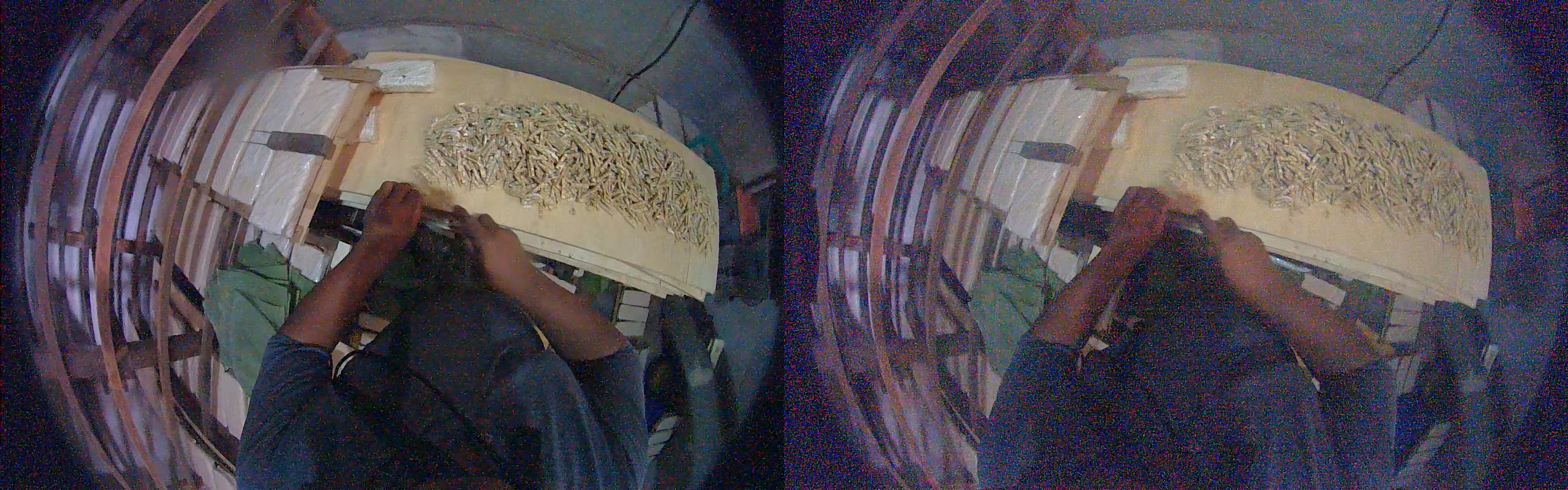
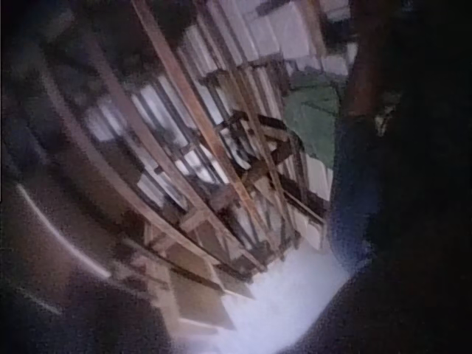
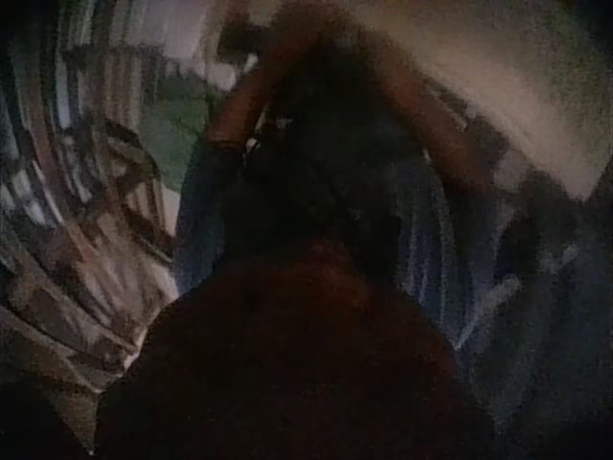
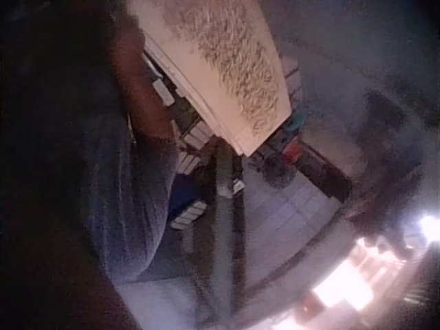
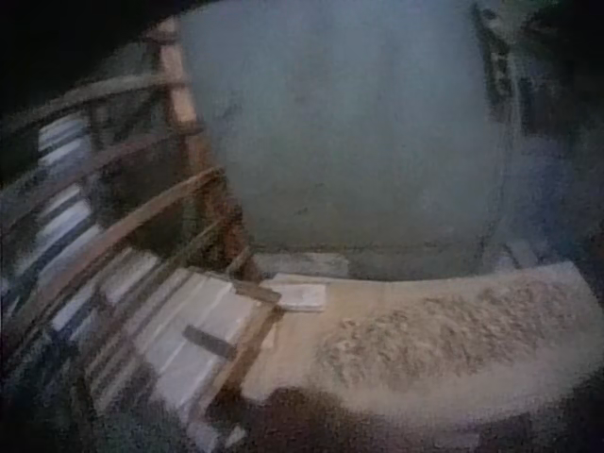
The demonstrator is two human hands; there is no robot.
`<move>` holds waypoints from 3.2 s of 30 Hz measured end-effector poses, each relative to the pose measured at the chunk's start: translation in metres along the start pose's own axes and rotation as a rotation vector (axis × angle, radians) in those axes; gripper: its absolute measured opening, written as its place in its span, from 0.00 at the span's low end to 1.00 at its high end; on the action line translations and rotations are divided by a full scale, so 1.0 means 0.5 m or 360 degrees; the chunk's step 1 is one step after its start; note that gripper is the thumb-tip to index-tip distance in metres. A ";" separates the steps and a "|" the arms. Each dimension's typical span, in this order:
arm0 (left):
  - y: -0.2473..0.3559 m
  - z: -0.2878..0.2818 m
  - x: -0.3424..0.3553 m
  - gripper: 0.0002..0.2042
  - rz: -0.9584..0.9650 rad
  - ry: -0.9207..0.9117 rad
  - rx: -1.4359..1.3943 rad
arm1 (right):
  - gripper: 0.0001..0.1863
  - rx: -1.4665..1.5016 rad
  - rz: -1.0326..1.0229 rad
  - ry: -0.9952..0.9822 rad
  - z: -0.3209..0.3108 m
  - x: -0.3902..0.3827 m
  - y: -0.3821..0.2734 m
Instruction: The person uses a knife to cut small wooden sticks on a wooden board. They repeatedly pick up sticks, position them against a guide, and slice them into smaller pieces, accumulating a pile of cut wood on the board.
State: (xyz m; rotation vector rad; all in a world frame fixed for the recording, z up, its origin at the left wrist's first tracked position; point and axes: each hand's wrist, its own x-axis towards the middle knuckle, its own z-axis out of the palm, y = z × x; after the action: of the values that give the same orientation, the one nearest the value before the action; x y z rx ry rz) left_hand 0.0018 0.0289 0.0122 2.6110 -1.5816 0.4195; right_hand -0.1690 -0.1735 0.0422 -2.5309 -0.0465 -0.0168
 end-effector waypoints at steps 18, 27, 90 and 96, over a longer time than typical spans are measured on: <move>-0.032 0.029 -0.025 0.11 0.0139 0.0193 -0.0121 | 0.38 0.0255 -0.0160 0.0012 -0.035 0.035 -0.055; -0.014 0.010 -0.022 0.10 0.0126 0.0205 0.0081 | 0.30 0.0122 0.0123 -0.0088 -0.035 -0.044 -0.017; -0.153 0.102 0.172 0.27 -0.1057 0.0969 -0.0539 | 0.25 0.0373 0.0736 0.0727 -0.191 -0.465 0.134; -0.103 0.105 0.075 0.25 -0.1023 0.0735 -0.0288 | 0.24 0.0256 0.0179 0.0593 -0.152 -0.315 0.122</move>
State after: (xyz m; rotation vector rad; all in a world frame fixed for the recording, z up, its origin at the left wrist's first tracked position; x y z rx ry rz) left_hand 0.0737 0.0108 -0.0240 2.4521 -0.5737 0.7061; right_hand -0.3240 -0.2715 0.0660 -2.3268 0.2336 -0.4207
